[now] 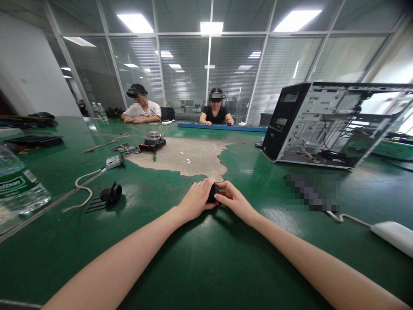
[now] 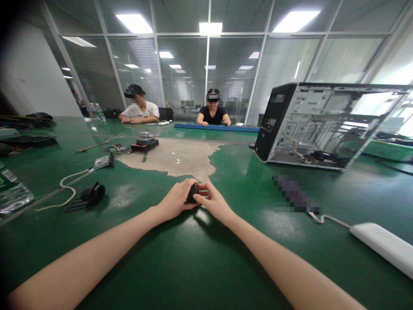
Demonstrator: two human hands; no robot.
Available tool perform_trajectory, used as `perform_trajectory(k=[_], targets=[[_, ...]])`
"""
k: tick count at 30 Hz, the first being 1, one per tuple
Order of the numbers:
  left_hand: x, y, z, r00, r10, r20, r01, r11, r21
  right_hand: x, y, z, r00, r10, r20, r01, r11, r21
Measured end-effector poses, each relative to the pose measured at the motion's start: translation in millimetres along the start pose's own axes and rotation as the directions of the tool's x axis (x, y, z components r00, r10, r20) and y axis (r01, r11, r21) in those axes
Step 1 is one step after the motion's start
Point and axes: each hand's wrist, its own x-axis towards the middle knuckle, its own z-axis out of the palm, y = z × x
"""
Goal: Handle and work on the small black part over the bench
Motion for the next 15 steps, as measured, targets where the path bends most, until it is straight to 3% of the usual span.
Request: perform_trajectory(k=[11, 15], targets=[[0.2, 0.5, -0.1, 1.0, -0.002, 0.005, 0.002, 1.0, -0.013, 0.9, 1.8, 0.4, 0.999, 0.0, -0.049, 0.0, 1.0, -0.003], [-0.1, 1.5, -0.9, 1.0, -0.003, 0.002, 0.003, 1.0, -0.004, -0.3, 0.9, -0.5, 1.0, 0.0, -0.006, 0.0, 1.0, 0.0]])
